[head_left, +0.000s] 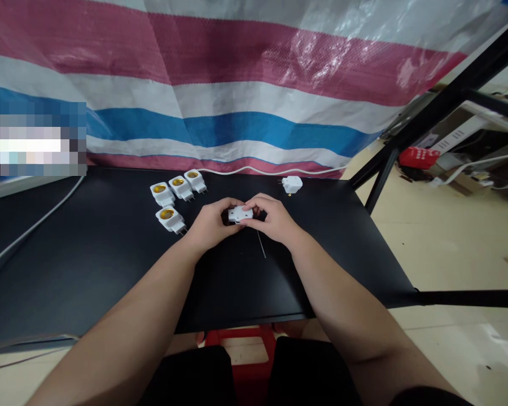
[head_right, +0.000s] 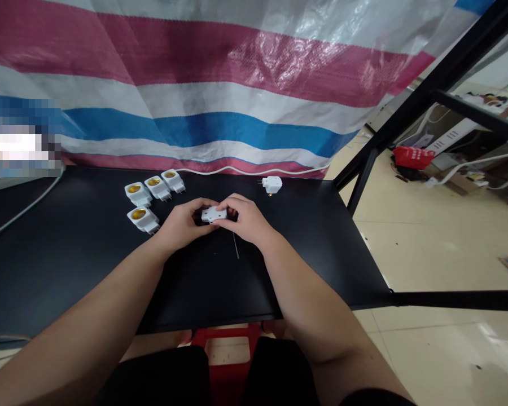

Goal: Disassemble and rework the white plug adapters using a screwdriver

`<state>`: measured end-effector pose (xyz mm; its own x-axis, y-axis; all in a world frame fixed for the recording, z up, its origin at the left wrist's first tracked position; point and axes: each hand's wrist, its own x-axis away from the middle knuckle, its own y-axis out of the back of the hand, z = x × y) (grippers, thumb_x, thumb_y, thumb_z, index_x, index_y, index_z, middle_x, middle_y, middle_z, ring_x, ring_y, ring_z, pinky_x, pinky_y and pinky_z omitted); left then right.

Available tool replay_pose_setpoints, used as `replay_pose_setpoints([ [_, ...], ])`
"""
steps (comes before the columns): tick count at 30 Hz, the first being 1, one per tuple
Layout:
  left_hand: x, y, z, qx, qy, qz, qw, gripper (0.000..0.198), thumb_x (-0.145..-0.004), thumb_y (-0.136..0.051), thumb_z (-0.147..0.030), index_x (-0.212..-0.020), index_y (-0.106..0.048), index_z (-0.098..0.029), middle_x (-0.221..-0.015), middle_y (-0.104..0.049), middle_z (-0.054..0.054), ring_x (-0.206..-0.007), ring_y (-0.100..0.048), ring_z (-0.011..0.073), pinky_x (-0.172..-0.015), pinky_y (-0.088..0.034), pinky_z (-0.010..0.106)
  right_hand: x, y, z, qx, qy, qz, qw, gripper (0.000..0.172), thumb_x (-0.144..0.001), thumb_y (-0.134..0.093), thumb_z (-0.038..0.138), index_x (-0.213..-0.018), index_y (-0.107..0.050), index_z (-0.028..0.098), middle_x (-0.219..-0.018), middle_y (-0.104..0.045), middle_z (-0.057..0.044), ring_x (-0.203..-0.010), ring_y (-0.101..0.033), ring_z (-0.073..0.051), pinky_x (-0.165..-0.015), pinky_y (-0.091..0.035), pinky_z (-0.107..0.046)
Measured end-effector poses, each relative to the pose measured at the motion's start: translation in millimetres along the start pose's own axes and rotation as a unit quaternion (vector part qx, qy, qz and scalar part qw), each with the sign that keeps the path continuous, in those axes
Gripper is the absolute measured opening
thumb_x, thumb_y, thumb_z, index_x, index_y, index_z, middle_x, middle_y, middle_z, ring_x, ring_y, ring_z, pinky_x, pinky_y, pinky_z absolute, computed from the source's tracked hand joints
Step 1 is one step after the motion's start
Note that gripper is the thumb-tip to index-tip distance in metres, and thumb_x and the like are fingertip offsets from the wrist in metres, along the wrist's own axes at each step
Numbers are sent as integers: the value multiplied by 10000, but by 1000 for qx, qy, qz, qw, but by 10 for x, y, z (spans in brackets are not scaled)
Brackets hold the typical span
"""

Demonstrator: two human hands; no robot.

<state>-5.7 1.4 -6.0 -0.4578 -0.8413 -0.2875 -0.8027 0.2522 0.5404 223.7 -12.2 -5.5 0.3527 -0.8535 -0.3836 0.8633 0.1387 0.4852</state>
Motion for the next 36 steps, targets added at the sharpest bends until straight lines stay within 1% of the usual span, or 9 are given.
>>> replay_pose_setpoints([
  [3,3,-2,4,18,19,0,1000,473,-784,-846,-316,-1232,-732,-220,-1144,-808,61,-963,-771,237,-848,-609,356,0,-4,23,7,5,0,1000,200,-878,-853,341,-1008,-716,273,-1127,-695,-43,-850,-616,-188,-848,-531,-386],
  [8,-2,-6,1,44,31,3,999,485,-773,-857,-334,-1221,-730,-199,-1134,-811,76,-968,-777,245,-873,-621,376,-2,-6,71,6,5,4,1000,191,-889,-832,313,-940,-657,258,-1118,-684,-39,-863,-611,-186,-851,-530,-379],
  [11,-7,-5,0,47,35,1,998,495,-769,-862,-350,-1222,-732,-196,-1143,-811,80,-981,-774,251,-884,-618,382,-4,-16,80,10,1,8,1000,211,-886,-822,294,-900,-616,249,-1124,-669,-42,-923,-627,-199,-882,-536,-386],
  [15,-11,6,-17,33,44,13,998,489,-779,-846,-366,-1223,-734,-196,-1070,-808,61,-882,-753,224,-814,-591,352,-12,-40,62,10,26,8,1000,228,-876,-800,232,-849,-573,229,-1138,-618,-54,-968,-628,-199,-874,-536,-374],
  [20,-17,2,-18,32,50,11,998,468,-781,-829,-361,-1204,-735,-184,-1047,-795,58,-857,-729,213,-785,-560,330,-21,-64,36,10,22,1,1000,246,-833,-831,211,-883,-591,228,-1123,-622,-50,-907,-602,-183,-840,-542,-367],
  [24,-18,-24,6,41,53,-1,998,468,-769,-838,-335,-1200,-733,-185,-1057,-794,62,-878,-736,216,-812,-572,335,-23,-68,25,0,25,-17,1000,244,-831,-844,221,-897,-609,231,-1106,-645,-47,-898,-604,-180,-832,-548,-364],
  [28,-11,-39,38,57,53,-10,997,558,-764,-859,-345,-1274,-695,-190,-1127,-784,77,-867,-744,214,-796,-587,337,-33,-70,-8,-12,33,-44,998,241,-834,-847,242,-885,-612,233,-1111,-657,-50,-874,-606,-176,-815,-551,-368],
  [32,-5,-45,63,55,48,-16,997,559,-753,-873,-337,-1262,-692,-192,-1081,-782,70,-824,-735,207,-767,-583,335,-42,-74,-43,-26,23,-55,998,251,-828,-864,269,-872,-619,236,-1110,-679,-54,-900,-634,-189,-841,-561,-388],
  [36,-8,-54,62,74,48,-18,996,538,-754,-879,-345,-1240,-703,-195,-1127,-780,82,-895,-754,228,-815,-605,361,-37,-72,-49,-39,20,-48,998,233,-813,-876,242,-879,-653,228,-1130,-712,-67,-943,-668,-203,-845,-561,-385],
])
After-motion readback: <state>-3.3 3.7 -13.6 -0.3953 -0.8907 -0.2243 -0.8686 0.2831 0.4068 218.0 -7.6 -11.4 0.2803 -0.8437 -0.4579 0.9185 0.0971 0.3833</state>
